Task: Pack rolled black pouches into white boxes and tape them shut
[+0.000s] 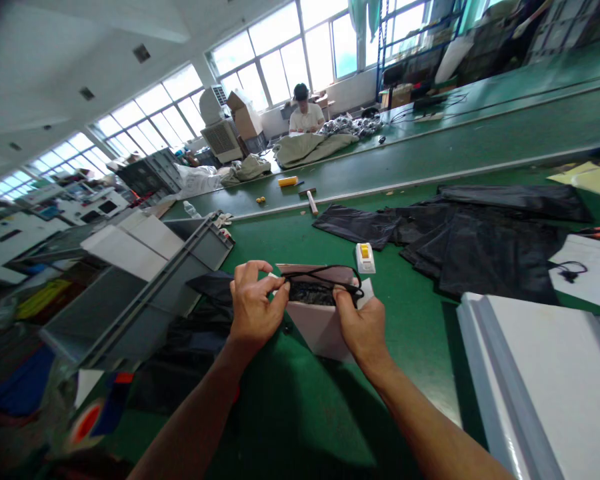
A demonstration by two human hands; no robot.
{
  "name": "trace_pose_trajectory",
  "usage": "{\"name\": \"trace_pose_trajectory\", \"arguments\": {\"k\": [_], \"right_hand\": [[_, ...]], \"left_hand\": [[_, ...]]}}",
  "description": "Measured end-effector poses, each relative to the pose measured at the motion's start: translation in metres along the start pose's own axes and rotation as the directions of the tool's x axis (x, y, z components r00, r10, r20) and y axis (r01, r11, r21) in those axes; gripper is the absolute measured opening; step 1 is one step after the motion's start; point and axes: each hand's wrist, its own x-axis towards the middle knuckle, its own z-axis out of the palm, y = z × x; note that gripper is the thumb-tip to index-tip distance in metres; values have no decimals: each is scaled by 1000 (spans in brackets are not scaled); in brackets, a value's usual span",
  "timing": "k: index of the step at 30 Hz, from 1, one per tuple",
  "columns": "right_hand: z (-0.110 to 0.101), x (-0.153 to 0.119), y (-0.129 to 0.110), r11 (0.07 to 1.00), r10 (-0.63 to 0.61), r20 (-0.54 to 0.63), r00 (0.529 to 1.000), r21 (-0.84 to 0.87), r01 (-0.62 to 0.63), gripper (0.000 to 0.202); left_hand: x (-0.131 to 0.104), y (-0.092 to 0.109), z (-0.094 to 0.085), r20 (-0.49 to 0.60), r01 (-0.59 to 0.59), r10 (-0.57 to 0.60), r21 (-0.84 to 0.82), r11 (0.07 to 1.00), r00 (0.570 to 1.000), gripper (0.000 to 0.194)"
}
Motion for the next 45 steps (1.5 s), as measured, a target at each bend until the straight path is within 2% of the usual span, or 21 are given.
{"name": "trace_pose_trajectory", "arguments": {"k": [3, 6, 10, 14, 21, 28, 35, 41, 43, 45], "right_hand": [[-1, -2, 2, 1000, 11, -1, 1000, -15, -11, 29], [-2, -2, 1, 1000, 13, -5, 1000, -20, -13, 30], [-2, -1, -2, 1000, 8, 2, 1000, -12, -8, 31], [-1, -1, -1, 1000, -12, 13, 1000, -9, 12, 31], [0, -2, -3, 999, 42, -14, 999, 29, -42, 31], [-2, -2, -7, 997, 74, -32, 997, -20, -75, 32], [-3, 5, -7, 991, 104, 21, 994, -88, -102, 32], [1, 15, -6, 995, 70, 32, 997, -75, -67, 32], [2, 18, -6, 997, 44, 40, 998, -63, -42, 31], [3, 19, -7, 998, 25, 46, 999, -55, -23, 30]], "left_hand": [[-5, 1, 4, -56, 20, -19, 7, 1000, 998, 10], [-3, 3, 6, -62, 46, -47, -11, 999, 997, 7], [2, 2, 10, -65, 115, -124, -129, 985, 990, 5], [3, 1, 12, -60, 122, -132, -156, 980, 989, 7], [11, -3, 1, 129, 24, -16, -65, 998, 992, 9], [10, -3, -2, 145, 20, -21, 8, 1000, 989, 13], [19, -5, -2, 243, -7, -3, 39, 999, 970, 17], [11, -8, -3, 157, -83, 71, 72, 994, 985, 15], [6, -5, -4, 50, -107, 101, 130, 986, 994, 14], [1, 1, -1, -125, -113, 136, 177, 978, 983, 15]]}}
